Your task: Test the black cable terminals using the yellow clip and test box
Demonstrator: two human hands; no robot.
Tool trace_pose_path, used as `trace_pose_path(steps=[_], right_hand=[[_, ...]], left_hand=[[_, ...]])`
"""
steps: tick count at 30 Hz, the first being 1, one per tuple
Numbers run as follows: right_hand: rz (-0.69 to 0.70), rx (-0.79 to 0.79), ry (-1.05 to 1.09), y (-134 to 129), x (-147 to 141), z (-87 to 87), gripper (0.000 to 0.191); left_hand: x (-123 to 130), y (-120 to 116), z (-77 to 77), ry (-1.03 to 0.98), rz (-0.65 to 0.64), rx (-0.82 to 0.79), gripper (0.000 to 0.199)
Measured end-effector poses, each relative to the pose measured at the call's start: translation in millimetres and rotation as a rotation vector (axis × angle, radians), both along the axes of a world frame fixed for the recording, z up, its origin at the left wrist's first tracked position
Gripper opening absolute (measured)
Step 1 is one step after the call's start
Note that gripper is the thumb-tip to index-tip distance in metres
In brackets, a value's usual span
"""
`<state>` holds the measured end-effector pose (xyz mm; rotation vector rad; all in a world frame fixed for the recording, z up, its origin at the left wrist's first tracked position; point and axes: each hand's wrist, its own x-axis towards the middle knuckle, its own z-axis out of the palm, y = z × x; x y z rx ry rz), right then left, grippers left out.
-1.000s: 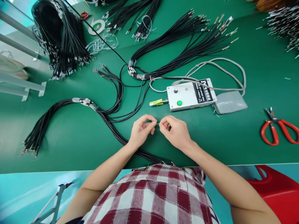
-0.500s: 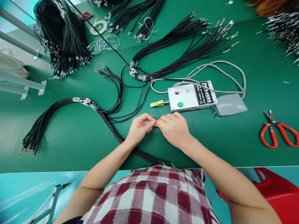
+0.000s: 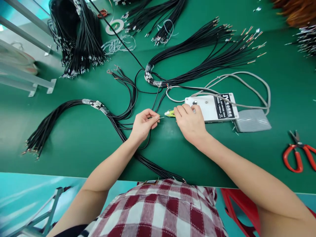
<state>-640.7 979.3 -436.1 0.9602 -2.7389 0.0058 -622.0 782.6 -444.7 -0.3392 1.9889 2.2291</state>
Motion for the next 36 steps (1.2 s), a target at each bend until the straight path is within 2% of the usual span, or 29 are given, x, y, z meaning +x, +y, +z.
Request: trace_pose_path(steps=[4,8,21,25,29,31,34,36], right_hand=[[-0.002,0.048,0.021,-5,-8,-2.0,0.018],[0.049,0.024,-0.007,-5,-19,-1.9,0.026],[0.052,-0.346,-0.237,-4,-27,-2.2,0.026],[0.054,-0.256,-0.177,-6,-26,-1.9,0.024],[0.055,-0.139,-0.159,-7,-25,7.6,0.016],[0.072,-0.133,-0.145,0,-20,15.2,0.008],[0.047,-0.223,-0.1,24,-3,21.6,0.022],[-0.042,-0.329,-0.043,45,14,18.6,0.024]], left_hand=[[-8,0,-2.5,0.0,-0.006,-0.02,0.023],[-12,2,-5.5,-0.01,0.001,-0.039,0.022],[-23,11,-14.6,-0.007,-0.02,-0.097,0.013],[-24,12,-14.4,-0.011,-0.021,-0.08,0.012],[-25,12,-14.6,-0.003,-0.022,-0.073,0.013],[-25,11,-14.7,-0.002,-0.016,-0.073,0.013],[-25,11,-14.0,-0.011,-0.013,-0.071,0.014],[-25,10,-13.4,-0.016,-0.016,-0.062,0.014]])
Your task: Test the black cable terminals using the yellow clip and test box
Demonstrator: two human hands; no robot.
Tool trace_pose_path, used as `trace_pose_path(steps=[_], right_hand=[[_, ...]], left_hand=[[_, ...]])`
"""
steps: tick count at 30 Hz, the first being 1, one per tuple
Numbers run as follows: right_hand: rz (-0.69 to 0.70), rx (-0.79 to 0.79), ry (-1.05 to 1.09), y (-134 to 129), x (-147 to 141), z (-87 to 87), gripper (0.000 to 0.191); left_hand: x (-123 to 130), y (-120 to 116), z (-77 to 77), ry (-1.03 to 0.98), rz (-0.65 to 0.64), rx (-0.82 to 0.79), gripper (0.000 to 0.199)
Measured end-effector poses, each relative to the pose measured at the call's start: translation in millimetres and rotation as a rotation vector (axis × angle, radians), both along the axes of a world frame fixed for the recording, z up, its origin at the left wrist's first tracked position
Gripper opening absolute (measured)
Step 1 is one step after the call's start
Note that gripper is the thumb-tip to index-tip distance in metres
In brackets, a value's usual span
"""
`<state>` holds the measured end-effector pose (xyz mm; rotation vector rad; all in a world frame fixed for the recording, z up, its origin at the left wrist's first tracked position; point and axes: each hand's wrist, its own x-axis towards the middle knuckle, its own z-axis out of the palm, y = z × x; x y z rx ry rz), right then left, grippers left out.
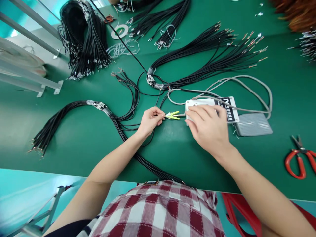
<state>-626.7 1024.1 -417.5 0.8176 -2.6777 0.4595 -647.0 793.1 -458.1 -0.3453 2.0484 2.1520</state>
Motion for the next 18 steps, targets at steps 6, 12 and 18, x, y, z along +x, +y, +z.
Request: trace_pose_path(steps=[6,12,18], right_hand=[[-0.195,-0.137,0.073,27,44,-26.0,0.014],[-0.228,-0.087,0.132,20,45,-46.4,0.012],[-0.218,-0.112,0.163,25,40,-52.8,0.014]], left_hand=[[0,0,-1.5,0.008,0.005,0.005,0.014],[0,-4,-3.6,0.019,0.009,-0.052,0.015],[6,-22,1.5,0.04,0.05,-0.088,0.018]])
